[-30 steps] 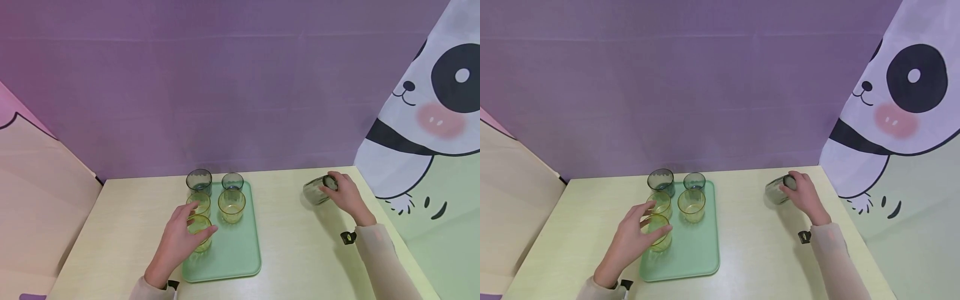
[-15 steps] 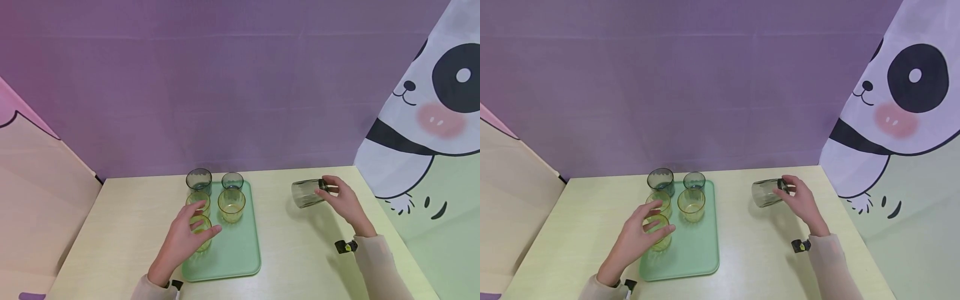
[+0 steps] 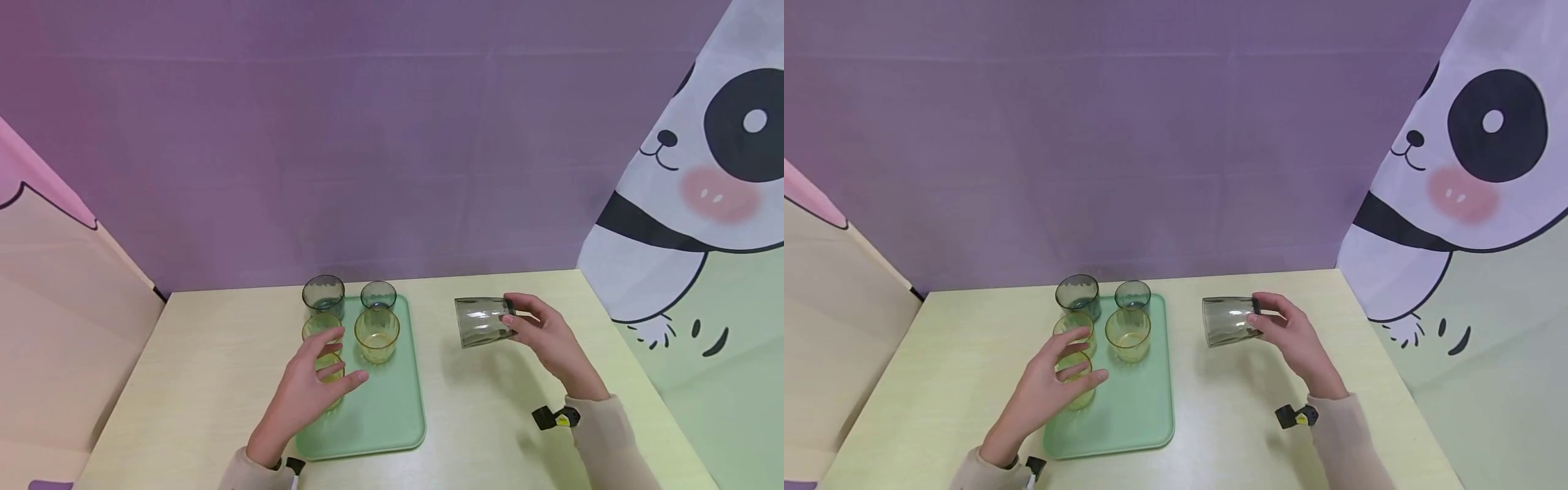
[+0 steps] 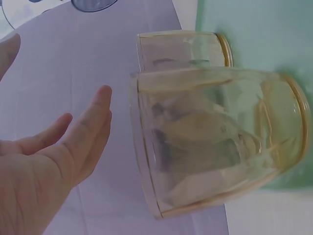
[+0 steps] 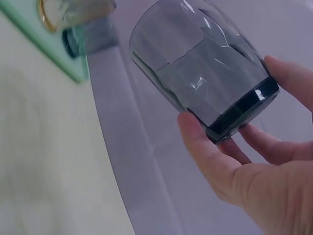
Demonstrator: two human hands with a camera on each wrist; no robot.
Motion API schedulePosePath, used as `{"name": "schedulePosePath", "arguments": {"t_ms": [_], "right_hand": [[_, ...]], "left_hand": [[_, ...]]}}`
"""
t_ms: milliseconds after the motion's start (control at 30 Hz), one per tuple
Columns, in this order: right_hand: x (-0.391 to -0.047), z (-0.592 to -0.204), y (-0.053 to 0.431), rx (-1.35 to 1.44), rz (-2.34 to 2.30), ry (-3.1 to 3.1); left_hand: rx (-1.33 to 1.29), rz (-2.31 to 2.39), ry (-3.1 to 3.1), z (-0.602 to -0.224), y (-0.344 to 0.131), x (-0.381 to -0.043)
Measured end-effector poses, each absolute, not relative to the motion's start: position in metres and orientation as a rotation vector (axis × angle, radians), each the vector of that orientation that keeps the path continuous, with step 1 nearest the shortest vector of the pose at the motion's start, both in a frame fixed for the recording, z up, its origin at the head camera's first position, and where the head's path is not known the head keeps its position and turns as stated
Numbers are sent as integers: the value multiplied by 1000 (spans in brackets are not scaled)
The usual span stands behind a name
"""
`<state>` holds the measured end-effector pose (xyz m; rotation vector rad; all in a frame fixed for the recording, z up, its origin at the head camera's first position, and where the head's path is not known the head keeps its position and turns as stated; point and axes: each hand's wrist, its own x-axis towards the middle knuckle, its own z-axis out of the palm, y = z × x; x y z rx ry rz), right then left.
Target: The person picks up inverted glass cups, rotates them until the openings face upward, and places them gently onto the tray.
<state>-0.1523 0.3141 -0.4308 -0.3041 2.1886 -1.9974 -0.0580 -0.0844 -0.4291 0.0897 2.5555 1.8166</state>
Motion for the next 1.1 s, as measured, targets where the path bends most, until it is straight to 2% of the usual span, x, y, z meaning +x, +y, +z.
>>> {"name": "schedulePosePath", "arguments": {"t_ms": [500, 1100], "right_hand": [[-132, -434, 287, -464, -2223, 1798], [-116, -450, 253, -587, -2286, 1516]], "left_hand": [[242, 1993, 2440, -426, -63, -60], [438, 2078, 2321, -434, -38, -61]]}}
